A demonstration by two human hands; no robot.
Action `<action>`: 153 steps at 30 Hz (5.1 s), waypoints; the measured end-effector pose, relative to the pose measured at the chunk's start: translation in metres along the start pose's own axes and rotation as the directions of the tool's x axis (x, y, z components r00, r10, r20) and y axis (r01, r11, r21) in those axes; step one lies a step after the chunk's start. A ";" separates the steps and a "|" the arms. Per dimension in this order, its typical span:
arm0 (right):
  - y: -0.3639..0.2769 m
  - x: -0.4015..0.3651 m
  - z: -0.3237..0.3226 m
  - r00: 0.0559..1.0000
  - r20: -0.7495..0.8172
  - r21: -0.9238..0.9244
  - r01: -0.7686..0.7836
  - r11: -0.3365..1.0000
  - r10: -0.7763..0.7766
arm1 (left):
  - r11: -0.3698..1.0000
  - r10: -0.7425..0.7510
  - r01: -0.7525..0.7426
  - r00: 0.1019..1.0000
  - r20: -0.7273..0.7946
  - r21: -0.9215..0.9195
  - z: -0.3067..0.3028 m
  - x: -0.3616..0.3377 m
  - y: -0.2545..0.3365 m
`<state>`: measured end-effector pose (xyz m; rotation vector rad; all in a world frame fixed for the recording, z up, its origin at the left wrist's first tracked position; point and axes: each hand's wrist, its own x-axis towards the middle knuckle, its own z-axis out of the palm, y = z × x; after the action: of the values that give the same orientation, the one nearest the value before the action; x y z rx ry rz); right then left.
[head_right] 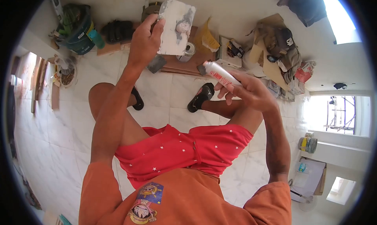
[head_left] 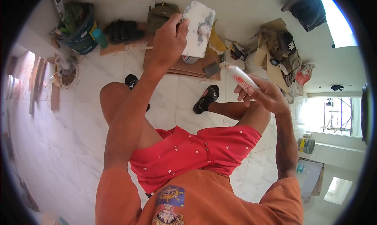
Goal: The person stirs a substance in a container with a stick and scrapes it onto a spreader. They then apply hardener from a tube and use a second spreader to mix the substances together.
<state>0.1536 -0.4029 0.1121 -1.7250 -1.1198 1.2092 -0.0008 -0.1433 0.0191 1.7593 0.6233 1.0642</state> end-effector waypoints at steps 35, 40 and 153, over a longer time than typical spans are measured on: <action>0.125 0.109 -0.016 0.778 -0.599 0.536 0.216 0.816 0.187 | 0.944 -0.324 0.323 0.946 0.002 -0.069 0.007 -0.126 -0.098; 0.131 0.112 -0.012 0.744 -0.652 0.488 0.269 0.830 0.142 | 0.913 -0.399 0.403 0.915 0.068 -0.064 0.003 -0.131 -0.085; -0.021 0.057 -0.015 0.964 -0.267 -0.302 -0.080 0.950 -0.004 | 0.765 -0.451 0.496 0.868 0.208 -0.411 0.008 -0.112 -0.028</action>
<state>0.1728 -0.3434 0.1171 -2.0834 -1.1618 0.8212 -0.0476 -0.2232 -0.0503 1.1459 0.6518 0.6871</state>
